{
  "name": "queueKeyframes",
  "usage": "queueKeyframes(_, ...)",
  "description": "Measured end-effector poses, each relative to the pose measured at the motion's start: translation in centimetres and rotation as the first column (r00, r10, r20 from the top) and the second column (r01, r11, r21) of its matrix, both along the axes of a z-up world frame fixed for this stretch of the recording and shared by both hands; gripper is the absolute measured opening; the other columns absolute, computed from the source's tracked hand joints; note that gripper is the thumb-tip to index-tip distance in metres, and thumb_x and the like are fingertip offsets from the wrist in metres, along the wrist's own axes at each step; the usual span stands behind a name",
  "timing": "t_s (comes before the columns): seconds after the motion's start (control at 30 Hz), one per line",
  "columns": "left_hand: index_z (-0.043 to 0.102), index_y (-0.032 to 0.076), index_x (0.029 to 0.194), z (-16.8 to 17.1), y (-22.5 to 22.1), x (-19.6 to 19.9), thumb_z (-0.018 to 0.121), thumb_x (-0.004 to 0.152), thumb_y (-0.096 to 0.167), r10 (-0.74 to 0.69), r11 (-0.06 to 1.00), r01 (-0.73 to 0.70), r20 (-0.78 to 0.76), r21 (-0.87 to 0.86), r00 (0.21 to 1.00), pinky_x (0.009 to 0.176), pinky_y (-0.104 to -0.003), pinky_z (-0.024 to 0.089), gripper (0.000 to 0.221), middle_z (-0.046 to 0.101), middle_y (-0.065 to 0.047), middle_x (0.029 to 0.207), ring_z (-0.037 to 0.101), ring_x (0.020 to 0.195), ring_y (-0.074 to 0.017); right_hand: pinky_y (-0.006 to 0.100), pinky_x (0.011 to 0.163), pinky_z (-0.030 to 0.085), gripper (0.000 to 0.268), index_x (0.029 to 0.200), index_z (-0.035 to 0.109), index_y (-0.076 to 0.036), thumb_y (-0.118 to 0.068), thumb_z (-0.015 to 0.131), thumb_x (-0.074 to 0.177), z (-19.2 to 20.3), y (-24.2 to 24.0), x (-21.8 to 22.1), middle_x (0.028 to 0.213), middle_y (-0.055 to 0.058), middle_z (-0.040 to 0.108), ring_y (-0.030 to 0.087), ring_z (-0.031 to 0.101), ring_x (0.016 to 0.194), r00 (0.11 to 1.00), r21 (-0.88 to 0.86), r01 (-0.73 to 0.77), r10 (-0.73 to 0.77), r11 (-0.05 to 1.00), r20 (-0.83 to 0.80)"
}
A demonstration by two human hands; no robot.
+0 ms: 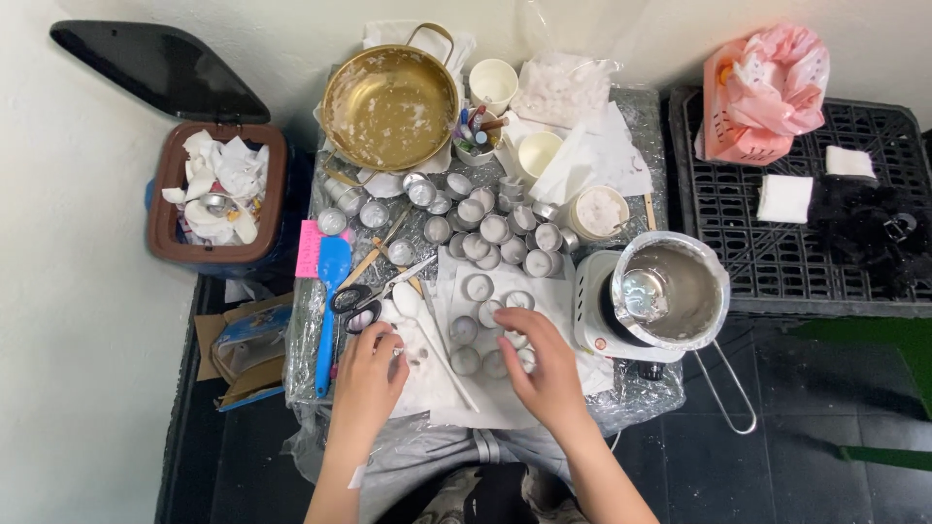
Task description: Preparing small candle containers by placing wicks inside and melting wax.
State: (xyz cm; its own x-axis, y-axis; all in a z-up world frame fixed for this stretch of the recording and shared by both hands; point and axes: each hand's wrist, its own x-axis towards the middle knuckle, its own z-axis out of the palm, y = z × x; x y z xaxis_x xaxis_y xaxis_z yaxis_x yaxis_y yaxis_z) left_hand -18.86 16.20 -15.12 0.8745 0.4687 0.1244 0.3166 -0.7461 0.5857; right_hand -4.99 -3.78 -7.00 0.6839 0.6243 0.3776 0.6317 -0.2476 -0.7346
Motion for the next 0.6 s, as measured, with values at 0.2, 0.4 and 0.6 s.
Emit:
queueKeyframes(0.2, 0.071, 0.008, 0.109, 2.0, -0.8, 0.3, 0.074, 0.081, 0.017, -0.014, 0.991, 0.009, 0.031, 0.136, 0.999, 0.084, -0.043, 0.046, 0.03, 0.062, -0.006, 0.121, 0.061, 0.105, -0.0306, 0.029, 0.083, 0.056, 0.024, 0.113, 0.069, -0.005, 0.003, 0.069, 0.09, -1.4, -4.0, -0.8, 0.109, 0.009, 0.074, 0.018, 0.074, 0.092, 0.962, -0.008, 0.266, -0.266, 0.964, -0.068)
queueKeyframes(0.4, 0.074, 0.014, 0.104, 0.8, -0.3, -0.2, 0.076, 0.08, 0.02, -0.024, 0.996, 0.021, 0.021, 0.09, 0.999, 0.084, -0.041, 0.045, 0.024, 0.064, -0.004, 0.12, 0.061, 0.102, -0.0265, 0.029, 0.083, 0.056, 0.024, 0.111, 0.069, -0.004, 0.002, 0.07, 0.088, -2.4, -5.2, -1.2, 0.107, 0.009, 0.074, 0.019, 0.073, 0.092, 0.969, -0.029, 0.226, -0.228, 0.974, -0.094)
queueKeyframes(0.6, 0.071, 0.011, 0.117, 0.5, 0.3, -0.4, 0.074, 0.086, 0.018, -0.036, 0.998, 0.032, 0.066, 0.055, 0.997, 0.091, -0.04, 0.047, 0.032, 0.065, -0.004, 0.123, 0.062, 0.109, -0.0265, 0.029, 0.081, 0.056, 0.022, 0.11, 0.07, -0.004, 0.002, 0.07, 0.088, -2.8, -6.7, -1.0, 0.109, 0.009, 0.074, 0.018, 0.073, 0.089, 0.96, -0.068, 0.262, -0.267, 0.963, -0.079)
